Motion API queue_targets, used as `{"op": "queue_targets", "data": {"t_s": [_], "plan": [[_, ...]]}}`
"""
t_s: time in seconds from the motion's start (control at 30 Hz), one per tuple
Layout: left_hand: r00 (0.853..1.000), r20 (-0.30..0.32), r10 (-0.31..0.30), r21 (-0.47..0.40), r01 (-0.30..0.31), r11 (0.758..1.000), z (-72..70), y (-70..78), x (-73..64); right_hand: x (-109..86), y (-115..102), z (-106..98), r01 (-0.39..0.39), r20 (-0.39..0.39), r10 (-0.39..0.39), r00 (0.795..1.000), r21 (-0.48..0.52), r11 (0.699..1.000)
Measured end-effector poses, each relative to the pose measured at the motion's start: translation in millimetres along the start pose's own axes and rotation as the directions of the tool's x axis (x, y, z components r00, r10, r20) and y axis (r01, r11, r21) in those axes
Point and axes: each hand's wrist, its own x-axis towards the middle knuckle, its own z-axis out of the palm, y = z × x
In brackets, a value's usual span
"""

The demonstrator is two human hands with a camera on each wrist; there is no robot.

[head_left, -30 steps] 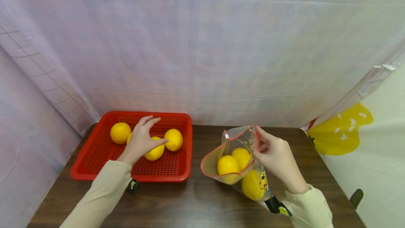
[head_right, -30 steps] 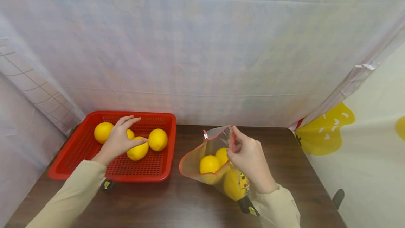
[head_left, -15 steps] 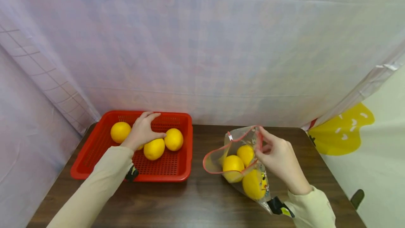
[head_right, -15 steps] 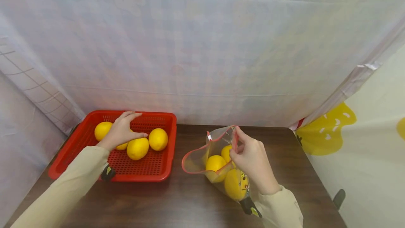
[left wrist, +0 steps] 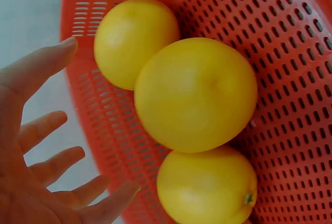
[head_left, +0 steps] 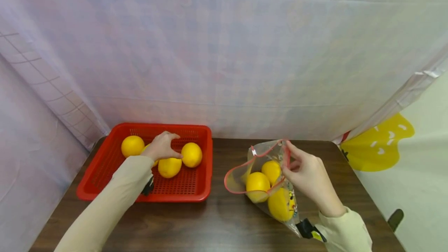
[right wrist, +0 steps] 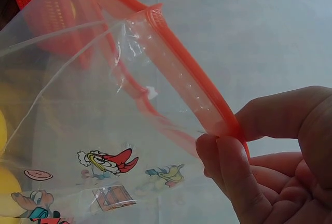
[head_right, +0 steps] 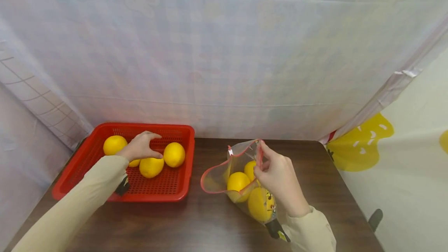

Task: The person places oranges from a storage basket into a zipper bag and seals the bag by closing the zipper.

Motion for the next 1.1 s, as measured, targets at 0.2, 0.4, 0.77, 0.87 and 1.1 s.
{"op": "queue_targets", "data": {"t_s": [0.2, 0.4, 0.77, 0.87, 1.1], "plan": [[0.997, 0.077, -0.008, 0.048, 0.005, 0.999, 11.5, -2.3, 5.6, -1.1, 1, 0, -0.002, 0.0, 0.002, 1.0, 0.004, 1.0], [0.989, 0.141, -0.05, 0.112, 0.034, 0.993, 18.1, -6.5, 6.2, -1.5, 1, 1, -0.002, 0.0, 0.002, 1.0, 0.008, 1.0], [0.966, 0.238, -0.102, 0.146, 0.068, 0.987, 20.3, -0.8, 6.8, -1.7, 1, 1, 0.005, -0.005, -0.005, 1.0, 0.004, 1.0], [0.958, 0.259, -0.122, 0.156, 0.083, 0.984, 20.7, 1.3, 6.8, -1.9, 1, 0, -0.004, 0.004, 0.004, 1.0, 0.0, 1.0], [0.947, 0.264, -0.185, 0.174, 0.142, 0.974, 21.7, 2.8, 7.8, -1.8, 1, 0, -0.006, 0.009, 0.006, 1.0, -0.002, 1.0]]}}
